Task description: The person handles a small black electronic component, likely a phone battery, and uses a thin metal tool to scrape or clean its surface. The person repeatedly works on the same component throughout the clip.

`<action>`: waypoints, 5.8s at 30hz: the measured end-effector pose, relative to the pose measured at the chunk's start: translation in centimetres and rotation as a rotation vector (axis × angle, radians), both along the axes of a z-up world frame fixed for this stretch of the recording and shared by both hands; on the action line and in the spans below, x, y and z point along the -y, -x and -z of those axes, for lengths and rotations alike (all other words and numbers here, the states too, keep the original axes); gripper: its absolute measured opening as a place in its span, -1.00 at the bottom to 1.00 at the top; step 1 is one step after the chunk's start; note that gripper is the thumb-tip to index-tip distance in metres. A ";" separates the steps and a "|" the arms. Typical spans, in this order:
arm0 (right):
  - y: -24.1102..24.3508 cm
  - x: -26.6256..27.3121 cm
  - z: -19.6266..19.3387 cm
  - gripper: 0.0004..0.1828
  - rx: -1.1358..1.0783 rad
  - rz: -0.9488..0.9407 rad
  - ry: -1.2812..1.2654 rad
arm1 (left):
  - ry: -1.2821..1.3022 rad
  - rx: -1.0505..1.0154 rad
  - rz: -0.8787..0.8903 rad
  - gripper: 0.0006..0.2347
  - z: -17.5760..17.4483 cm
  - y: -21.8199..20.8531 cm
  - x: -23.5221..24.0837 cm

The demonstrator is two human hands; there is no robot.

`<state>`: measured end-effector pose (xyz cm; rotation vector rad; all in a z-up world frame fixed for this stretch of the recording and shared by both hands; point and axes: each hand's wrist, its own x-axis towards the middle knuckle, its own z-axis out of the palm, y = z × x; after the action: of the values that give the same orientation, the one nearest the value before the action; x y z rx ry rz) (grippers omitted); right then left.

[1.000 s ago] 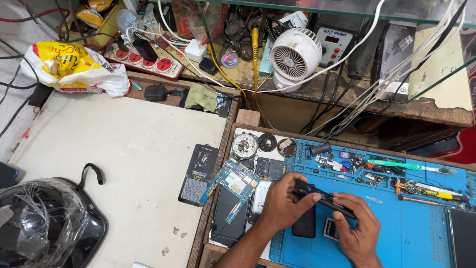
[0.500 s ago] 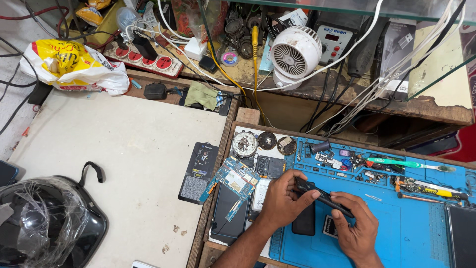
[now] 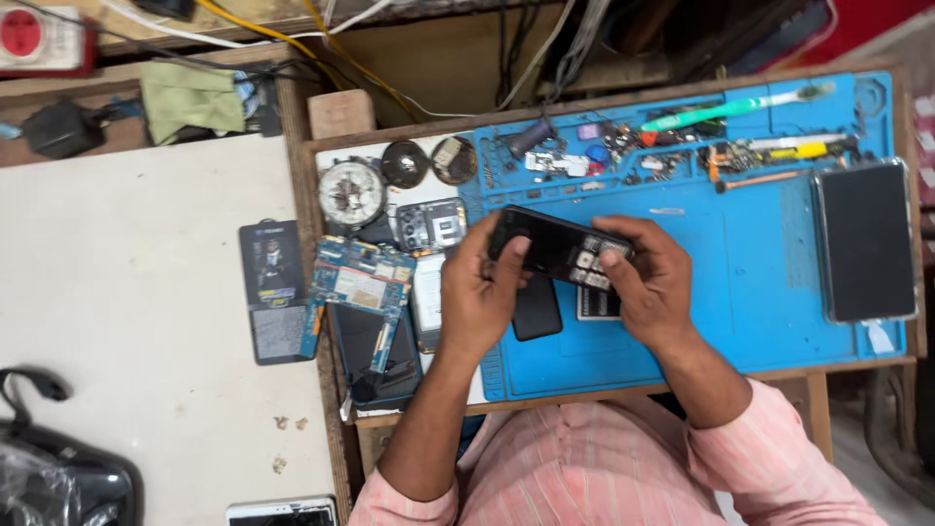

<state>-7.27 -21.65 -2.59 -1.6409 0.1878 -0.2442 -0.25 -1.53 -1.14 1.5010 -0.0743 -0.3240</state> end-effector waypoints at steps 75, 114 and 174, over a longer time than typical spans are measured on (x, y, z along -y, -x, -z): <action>-0.3 -2.1 -3.0 -0.51 0.044 -0.255 0.482 | -0.081 0.249 0.196 -0.26 -0.3 -0.2 -0.8; 3.9 1.7 -4.4 -0.60 -0.450 -0.150 0.842 | 0.233 0.094 0.096 -0.20 -1.0 0.4 -0.5; -39.0 -44.5 -0.6 -0.53 0.622 -0.582 0.903 | -0.344 0.617 0.444 -0.67 6.4 -0.5 -3.1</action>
<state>31.68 22.88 -1.95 -2.3129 -0.9926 -0.4075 0.27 1.61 -7.54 1.8781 -0.8892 -0.2203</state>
